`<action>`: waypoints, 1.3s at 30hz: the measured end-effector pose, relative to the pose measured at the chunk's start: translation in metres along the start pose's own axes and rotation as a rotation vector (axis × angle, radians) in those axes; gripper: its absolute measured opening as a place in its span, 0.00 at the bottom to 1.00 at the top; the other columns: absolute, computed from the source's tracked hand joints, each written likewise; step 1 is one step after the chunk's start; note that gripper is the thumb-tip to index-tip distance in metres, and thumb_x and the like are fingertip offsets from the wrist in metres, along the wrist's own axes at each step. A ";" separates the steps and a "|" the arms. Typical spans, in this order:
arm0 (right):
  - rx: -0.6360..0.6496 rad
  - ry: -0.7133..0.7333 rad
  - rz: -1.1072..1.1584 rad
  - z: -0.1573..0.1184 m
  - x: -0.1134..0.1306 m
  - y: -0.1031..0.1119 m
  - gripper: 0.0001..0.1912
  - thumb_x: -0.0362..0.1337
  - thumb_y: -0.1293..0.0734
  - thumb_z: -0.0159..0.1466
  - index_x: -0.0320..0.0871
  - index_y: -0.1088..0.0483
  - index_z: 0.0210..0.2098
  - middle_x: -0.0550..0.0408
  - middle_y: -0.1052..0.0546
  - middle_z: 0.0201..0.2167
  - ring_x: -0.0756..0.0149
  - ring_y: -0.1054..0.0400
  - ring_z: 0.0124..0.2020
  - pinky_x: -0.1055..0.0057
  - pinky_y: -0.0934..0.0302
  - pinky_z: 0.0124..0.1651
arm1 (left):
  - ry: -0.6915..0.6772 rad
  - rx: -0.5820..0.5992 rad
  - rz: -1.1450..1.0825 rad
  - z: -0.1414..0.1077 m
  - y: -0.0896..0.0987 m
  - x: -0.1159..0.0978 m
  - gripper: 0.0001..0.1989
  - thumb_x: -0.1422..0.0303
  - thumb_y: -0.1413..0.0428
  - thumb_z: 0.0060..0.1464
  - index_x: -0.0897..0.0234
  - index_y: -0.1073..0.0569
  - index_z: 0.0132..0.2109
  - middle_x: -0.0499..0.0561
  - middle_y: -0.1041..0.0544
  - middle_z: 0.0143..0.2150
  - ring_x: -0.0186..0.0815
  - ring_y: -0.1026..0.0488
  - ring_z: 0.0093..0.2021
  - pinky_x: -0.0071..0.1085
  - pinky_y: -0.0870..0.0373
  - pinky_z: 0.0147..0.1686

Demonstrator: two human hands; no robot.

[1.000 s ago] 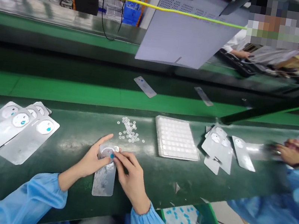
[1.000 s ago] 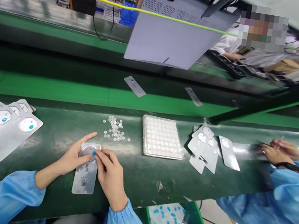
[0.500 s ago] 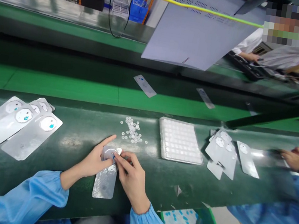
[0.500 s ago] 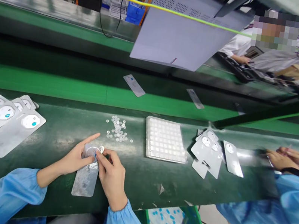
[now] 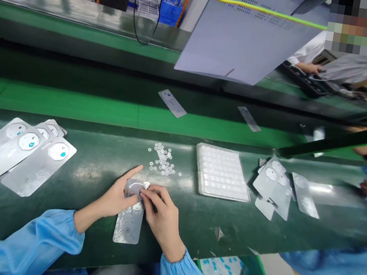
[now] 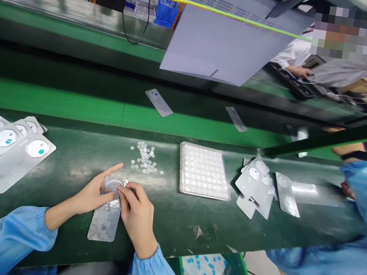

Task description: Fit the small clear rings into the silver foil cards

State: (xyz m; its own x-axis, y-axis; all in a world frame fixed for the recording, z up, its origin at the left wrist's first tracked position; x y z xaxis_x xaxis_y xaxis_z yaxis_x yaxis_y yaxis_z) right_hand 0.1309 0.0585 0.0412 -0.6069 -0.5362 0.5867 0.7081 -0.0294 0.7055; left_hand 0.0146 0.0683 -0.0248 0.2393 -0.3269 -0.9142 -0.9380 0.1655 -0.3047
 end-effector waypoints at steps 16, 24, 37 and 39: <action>-0.083 0.122 -0.016 -0.001 0.012 0.006 0.10 0.27 0.35 0.70 0.43 0.23 0.45 0.49 0.22 0.39 0.65 0.22 0.38 0.72 0.26 0.40 | 0.051 -0.024 -0.088 0.000 0.001 0.002 0.49 0.74 0.37 0.47 0.70 0.48 0.74 0.42 0.31 0.30 0.27 0.40 0.27 0.26 0.42 0.30; -0.115 0.140 -0.011 -0.003 0.016 0.010 0.10 0.26 0.34 0.69 0.43 0.24 0.45 0.49 0.22 0.38 0.65 0.23 0.36 0.70 0.26 0.39 | 0.081 -0.027 -0.268 0.000 0.000 0.007 0.51 0.78 0.36 0.44 0.67 0.47 0.74 0.42 0.25 0.29 0.30 0.32 0.30 0.26 0.37 0.34; -0.184 0.179 0.004 -0.009 0.019 0.018 0.12 0.24 0.33 0.67 0.44 0.23 0.45 0.50 0.21 0.37 0.65 0.23 0.35 0.70 0.26 0.36 | 0.132 -0.015 -0.461 -0.001 -0.004 0.013 0.54 0.80 0.36 0.45 0.63 0.51 0.75 0.59 0.18 0.50 0.45 0.20 0.51 0.39 0.31 0.56; -0.186 0.181 0.000 -0.009 0.020 0.019 0.12 0.24 0.33 0.67 0.44 0.23 0.45 0.50 0.21 0.37 0.65 0.23 0.35 0.70 0.26 0.36 | 0.129 -0.018 -0.465 -0.001 -0.004 0.013 0.54 0.80 0.36 0.45 0.63 0.52 0.75 0.59 0.18 0.50 0.45 0.20 0.51 0.39 0.31 0.56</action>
State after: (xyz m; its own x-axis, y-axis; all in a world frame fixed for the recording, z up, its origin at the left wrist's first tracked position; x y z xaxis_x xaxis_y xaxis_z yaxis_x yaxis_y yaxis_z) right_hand 0.1355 0.0394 0.0623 -0.5440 -0.6779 0.4945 0.7726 -0.1749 0.6103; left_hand 0.0208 0.0621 -0.0353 0.6024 -0.4755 -0.6411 -0.7433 -0.0416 -0.6677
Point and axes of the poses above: each hand's wrist, its own z-axis towards the middle knuckle, its own y-axis out of the back of the hand, x = y × z, the point moved 10 cm from there along z, towards the middle knuckle
